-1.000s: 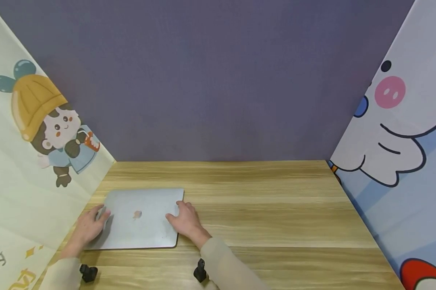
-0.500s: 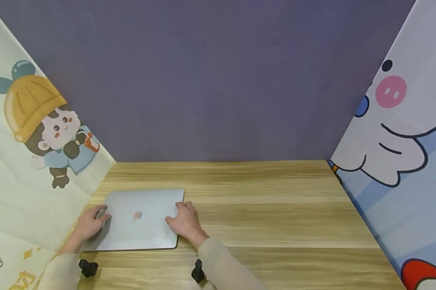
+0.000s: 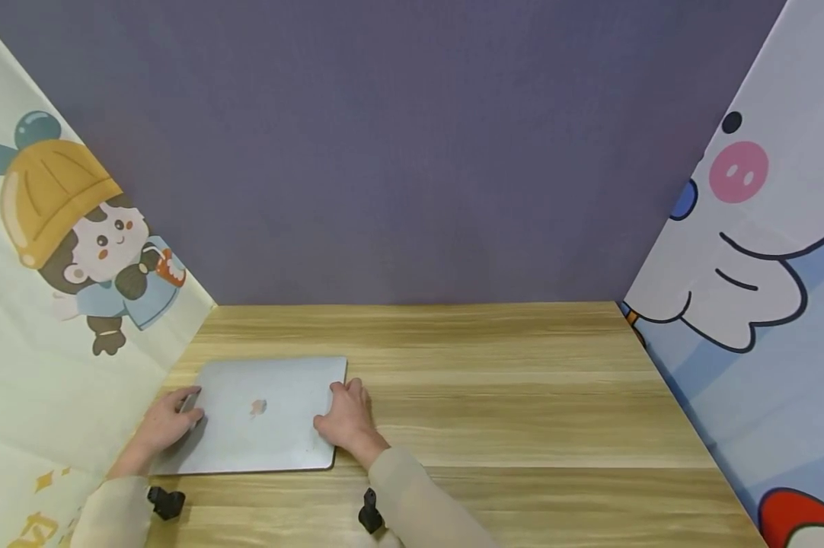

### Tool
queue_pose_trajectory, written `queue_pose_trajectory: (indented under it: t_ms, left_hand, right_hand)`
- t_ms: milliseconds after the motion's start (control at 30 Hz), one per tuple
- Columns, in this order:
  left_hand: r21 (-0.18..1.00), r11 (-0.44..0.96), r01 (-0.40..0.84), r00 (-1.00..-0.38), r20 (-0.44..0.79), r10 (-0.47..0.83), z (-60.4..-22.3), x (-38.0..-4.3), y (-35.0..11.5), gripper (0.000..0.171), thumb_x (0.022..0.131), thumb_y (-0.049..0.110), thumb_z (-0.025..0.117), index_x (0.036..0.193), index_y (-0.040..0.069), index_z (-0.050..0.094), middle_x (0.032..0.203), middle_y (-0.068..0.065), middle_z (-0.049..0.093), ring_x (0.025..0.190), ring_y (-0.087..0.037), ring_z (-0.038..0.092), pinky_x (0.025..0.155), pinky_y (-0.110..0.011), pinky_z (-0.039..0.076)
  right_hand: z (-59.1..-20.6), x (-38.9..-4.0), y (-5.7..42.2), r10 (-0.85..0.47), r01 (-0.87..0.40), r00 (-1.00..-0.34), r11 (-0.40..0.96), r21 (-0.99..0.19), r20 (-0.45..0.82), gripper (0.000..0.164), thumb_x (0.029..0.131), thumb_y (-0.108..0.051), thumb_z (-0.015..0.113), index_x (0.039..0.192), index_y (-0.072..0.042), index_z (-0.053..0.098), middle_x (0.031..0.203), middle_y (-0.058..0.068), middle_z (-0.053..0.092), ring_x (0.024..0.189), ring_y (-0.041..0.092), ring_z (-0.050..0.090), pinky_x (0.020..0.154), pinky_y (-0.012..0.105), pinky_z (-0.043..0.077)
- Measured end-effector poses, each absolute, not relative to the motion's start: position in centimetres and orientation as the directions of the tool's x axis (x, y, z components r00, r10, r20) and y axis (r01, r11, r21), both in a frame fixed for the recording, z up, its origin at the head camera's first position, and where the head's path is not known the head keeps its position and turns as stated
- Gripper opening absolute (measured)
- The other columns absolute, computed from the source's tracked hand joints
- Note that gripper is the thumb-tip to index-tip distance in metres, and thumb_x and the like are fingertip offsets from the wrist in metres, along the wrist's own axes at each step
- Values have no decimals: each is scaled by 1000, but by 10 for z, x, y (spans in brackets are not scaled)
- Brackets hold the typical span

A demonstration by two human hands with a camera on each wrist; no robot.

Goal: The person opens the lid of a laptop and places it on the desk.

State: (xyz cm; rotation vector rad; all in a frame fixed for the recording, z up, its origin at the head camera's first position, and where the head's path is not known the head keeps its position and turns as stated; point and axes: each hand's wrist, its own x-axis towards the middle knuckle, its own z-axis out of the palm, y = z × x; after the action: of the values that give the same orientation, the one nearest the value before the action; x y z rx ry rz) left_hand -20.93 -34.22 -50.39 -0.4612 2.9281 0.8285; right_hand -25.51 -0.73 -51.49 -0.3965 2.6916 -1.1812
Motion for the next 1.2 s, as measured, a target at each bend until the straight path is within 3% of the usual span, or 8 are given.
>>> queue_pose_trajectory:
  t_ms: [500,1200]
  left_hand:
    - [507,808,-300,-953,-120,-278,-502,-208,-337,59,90,13,57,141,-15,44,139,-43,37,126,-59,39,103,-70,36]
    - [555,774,-304,-952,-145,-270,-501,-212,-319,59,90,14,59,142,-12,46,142,-40,39,129,-56,39,103,-69,38]
  right_hand:
    - [-511,-250,-13,-283,-153,-957,681,-716,-64,66,77,-12,77,137,6,57,119,21,49,108,32,47,95,46,47]
    - [-511,-255,2,-238,-121,-968,708,-695,-74,68,76,-13,79,137,7,56,110,17,47,99,28,45,84,42,48]
